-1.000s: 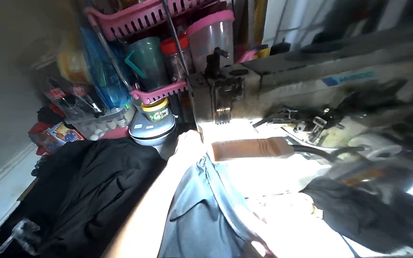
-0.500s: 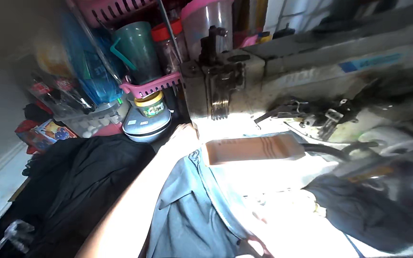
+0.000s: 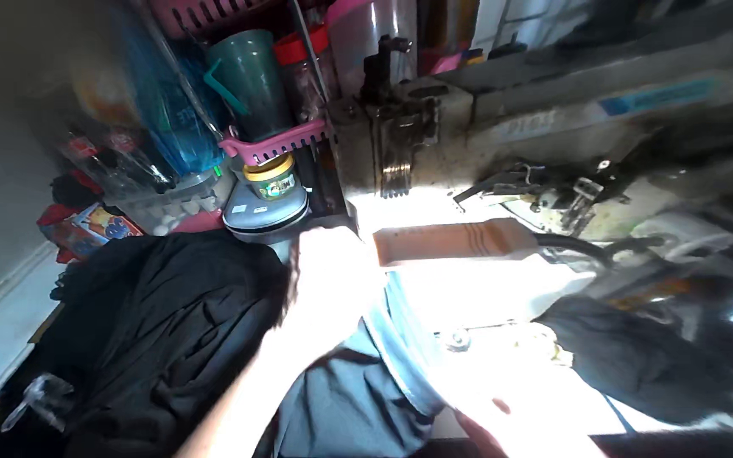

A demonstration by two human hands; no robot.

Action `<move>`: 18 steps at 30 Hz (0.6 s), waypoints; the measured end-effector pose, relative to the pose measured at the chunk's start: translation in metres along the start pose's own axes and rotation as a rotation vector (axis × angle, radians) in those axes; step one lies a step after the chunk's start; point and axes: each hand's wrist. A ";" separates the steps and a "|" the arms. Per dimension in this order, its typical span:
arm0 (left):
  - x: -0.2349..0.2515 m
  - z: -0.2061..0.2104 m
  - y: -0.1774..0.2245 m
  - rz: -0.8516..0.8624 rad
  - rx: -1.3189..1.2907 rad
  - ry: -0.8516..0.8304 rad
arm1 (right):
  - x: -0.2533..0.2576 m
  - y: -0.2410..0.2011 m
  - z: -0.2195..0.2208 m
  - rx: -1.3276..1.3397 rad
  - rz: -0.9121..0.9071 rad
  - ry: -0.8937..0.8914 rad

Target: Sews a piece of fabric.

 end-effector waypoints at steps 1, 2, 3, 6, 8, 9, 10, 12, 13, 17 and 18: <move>-0.016 -0.004 0.009 0.088 -0.043 -0.119 | 0.002 -0.006 -0.006 -0.128 -0.041 -0.015; -0.027 -0.012 0.014 0.140 -0.114 -0.251 | 0.008 -0.012 -0.011 -0.237 -0.100 -0.017; -0.034 -0.022 0.016 0.188 -0.154 -0.341 | 0.017 -0.014 -0.015 -0.305 -0.150 0.008; -0.040 -0.067 0.009 0.148 -0.354 -0.383 | 0.056 -0.017 -0.014 -0.385 -0.268 0.114; -0.036 -0.107 0.005 0.107 -0.520 -0.225 | 0.074 -0.022 -0.011 -0.469 -0.418 0.007; -0.034 -0.126 0.003 0.063 -0.553 -0.134 | 0.078 -0.027 -0.008 -0.470 -0.435 -0.089; -0.033 -0.139 0.001 0.003 -0.563 -0.032 | 0.079 -0.035 -0.005 -0.441 -0.392 -0.197; -0.033 -0.133 0.001 -0.117 -0.457 0.079 | 0.077 -0.046 -0.002 -0.372 -0.320 -0.311; -0.034 -0.116 0.004 -0.162 -0.330 0.046 | 0.077 -0.049 -0.002 -0.323 -0.356 -0.266; -0.033 -0.046 0.003 -0.237 0.256 -0.130 | 0.085 -0.061 0.002 -0.181 -0.365 0.167; -0.026 -0.042 -0.005 -0.276 0.346 -0.065 | 0.086 -0.060 0.002 -0.173 -0.346 0.246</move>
Point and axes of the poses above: each hand's wrist, its own x-axis towards the middle knuckle, its own z-axis out of the palm, y = z × x, and after that the axes turned 4 degrees about x, right-handed
